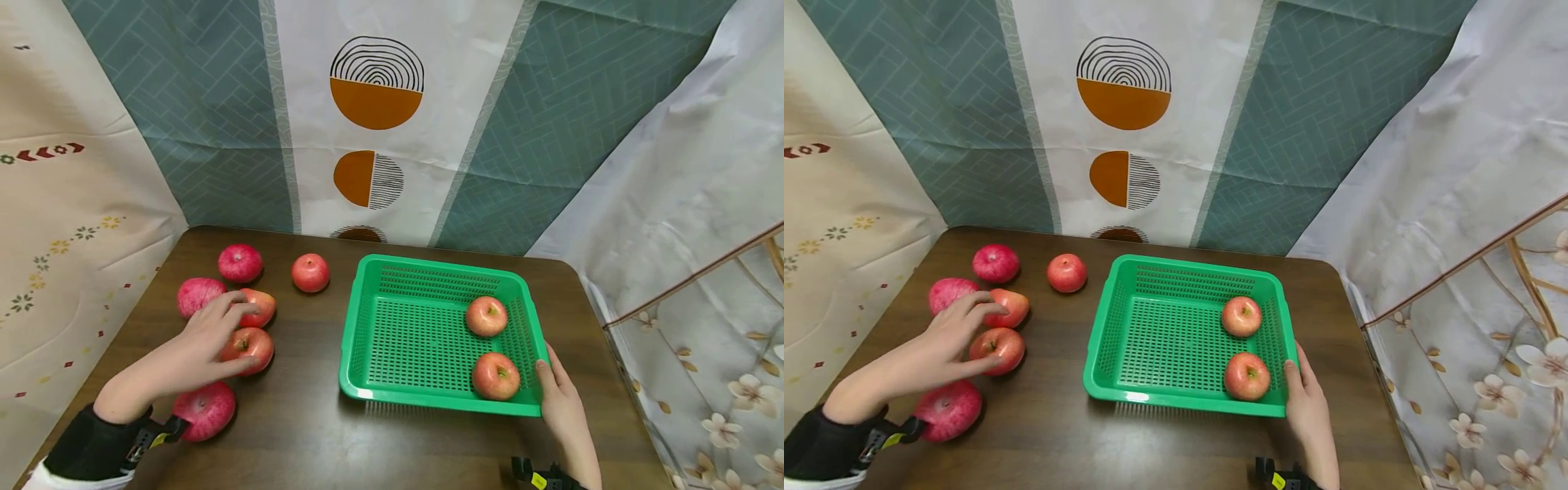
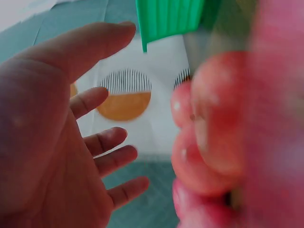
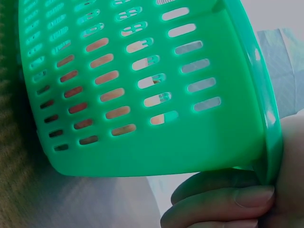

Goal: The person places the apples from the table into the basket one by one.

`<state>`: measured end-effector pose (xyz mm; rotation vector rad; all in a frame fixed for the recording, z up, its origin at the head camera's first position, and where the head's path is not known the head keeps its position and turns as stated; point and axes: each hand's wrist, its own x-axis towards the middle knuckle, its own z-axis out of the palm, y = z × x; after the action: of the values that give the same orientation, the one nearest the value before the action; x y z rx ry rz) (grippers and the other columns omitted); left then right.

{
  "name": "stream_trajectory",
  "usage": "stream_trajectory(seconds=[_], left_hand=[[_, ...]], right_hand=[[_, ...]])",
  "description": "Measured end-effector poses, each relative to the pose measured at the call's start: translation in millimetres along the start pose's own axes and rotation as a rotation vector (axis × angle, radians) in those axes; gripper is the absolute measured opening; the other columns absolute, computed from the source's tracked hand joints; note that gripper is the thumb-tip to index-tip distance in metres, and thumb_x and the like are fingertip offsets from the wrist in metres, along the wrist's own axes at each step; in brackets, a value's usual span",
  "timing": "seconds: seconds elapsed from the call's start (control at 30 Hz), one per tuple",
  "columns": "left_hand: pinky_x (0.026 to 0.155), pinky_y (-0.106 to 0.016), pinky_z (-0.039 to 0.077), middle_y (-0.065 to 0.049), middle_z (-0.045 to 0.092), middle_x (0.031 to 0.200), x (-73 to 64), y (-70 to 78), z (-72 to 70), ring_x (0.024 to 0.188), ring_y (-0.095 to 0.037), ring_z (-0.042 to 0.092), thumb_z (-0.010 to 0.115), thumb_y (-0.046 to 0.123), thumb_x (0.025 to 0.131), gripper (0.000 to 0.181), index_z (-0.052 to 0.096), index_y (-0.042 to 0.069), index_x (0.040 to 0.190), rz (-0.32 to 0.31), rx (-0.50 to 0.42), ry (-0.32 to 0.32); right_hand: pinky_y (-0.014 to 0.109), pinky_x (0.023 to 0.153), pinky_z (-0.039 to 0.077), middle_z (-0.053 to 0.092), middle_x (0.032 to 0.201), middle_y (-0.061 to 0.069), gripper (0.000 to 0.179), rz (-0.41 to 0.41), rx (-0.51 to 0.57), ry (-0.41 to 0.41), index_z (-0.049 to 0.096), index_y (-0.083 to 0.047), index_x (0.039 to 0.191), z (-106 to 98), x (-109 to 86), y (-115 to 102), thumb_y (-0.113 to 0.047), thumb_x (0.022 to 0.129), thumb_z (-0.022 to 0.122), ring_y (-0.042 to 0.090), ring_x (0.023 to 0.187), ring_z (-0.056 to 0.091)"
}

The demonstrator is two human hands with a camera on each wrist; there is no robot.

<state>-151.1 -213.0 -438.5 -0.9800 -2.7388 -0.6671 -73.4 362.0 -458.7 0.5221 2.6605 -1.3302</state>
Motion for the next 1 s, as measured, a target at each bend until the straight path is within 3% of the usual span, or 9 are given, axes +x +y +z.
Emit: stream_trajectory(seconds=[0.13, 0.37, 0.5, 0.73, 0.9, 1.0], left_hand=[[0.077, -0.054, 0.037, -0.006, 0.042, 0.125, -28.6, -4.1, 5.1, 0.113, -0.028, 0.040, 0.090, 0.040, 0.067, 0.070, 0.052, 0.011, 0.118, -0.074, -0.002, 0.058], [0.074, -0.052, 0.039, 0.004, 0.044, 0.120, -59.6, -7.3, 14.5, 0.108, -0.021, 0.043, 0.089, 0.048, 0.065, 0.073, 0.052, 0.013, 0.117, -0.112, -0.048, 0.044], [0.075, -0.050, 0.042, 0.007, 0.046, 0.118, -68.1, -9.4, 20.9, 0.107, -0.018, 0.044, 0.090, 0.051, 0.062, 0.076, 0.053, 0.014, 0.117, -0.096, -0.043, 0.052], [0.086, -0.025, 0.036, 0.011, 0.049, 0.114, -78.0, -7.9, 29.9, 0.102, -0.012, 0.048, 0.090, 0.054, 0.060, 0.074, 0.055, 0.019, 0.116, -0.049, -0.043, 0.062], [0.084, -0.031, 0.040, 0.013, 0.049, 0.113, -79.8, -3.8, 29.8, 0.102, -0.011, 0.048, 0.089, 0.055, 0.060, 0.072, 0.056, 0.021, 0.115, -0.100, -0.037, 0.039], [0.085, -0.027, 0.040, 0.014, 0.050, 0.112, -80.9, -2.3, 32.3, 0.103, -0.009, 0.048, 0.091, 0.055, 0.057, 0.076, 0.057, 0.020, 0.114, -0.099, -0.043, 0.040]], right_hand=[[0.063, 0.099, 0.032, 0.025, 0.155, 0.023, 0.062, 0.005, 0.020, -0.005, 0.004, -0.033, 0.159, -1, -1.2, 1, -0.057, 0.105, 0.024, 0.038, 0.124, 0.037], [0.063, 0.101, 0.031, 0.022, 0.157, 0.022, 0.062, 0.001, 0.022, 0.000, 0.005, -0.034, 0.159, 0, -1.3, 2, -0.058, 0.105, 0.025, 0.038, 0.127, 0.035], [0.065, 0.104, 0.027, 0.021, 0.159, 0.020, 0.062, -0.013, 0.025, 0.002, 0.006, -0.034, 0.159, 2, 1.1, 2, -0.057, 0.105, 0.025, 0.038, 0.130, 0.032], [0.062, 0.100, 0.031, 0.024, 0.156, 0.021, 0.063, -0.026, 0.026, 0.001, 0.005, -0.031, 0.159, 4, 3.1, 0, -0.056, 0.105, 0.025, 0.037, 0.124, 0.037], [0.062, 0.100, 0.031, 0.024, 0.156, 0.021, 0.063, -0.009, 0.023, 0.001, 0.005, -0.032, 0.159, 3, 2.6, 1, -0.057, 0.105, 0.025, 0.037, 0.123, 0.037], [0.062, 0.098, 0.032, 0.024, 0.156, 0.021, 0.063, -0.003, 0.011, 0.005, 0.005, -0.033, 0.159, 1, 2.5, 3, -0.058, 0.104, 0.024, 0.038, 0.122, 0.038]])
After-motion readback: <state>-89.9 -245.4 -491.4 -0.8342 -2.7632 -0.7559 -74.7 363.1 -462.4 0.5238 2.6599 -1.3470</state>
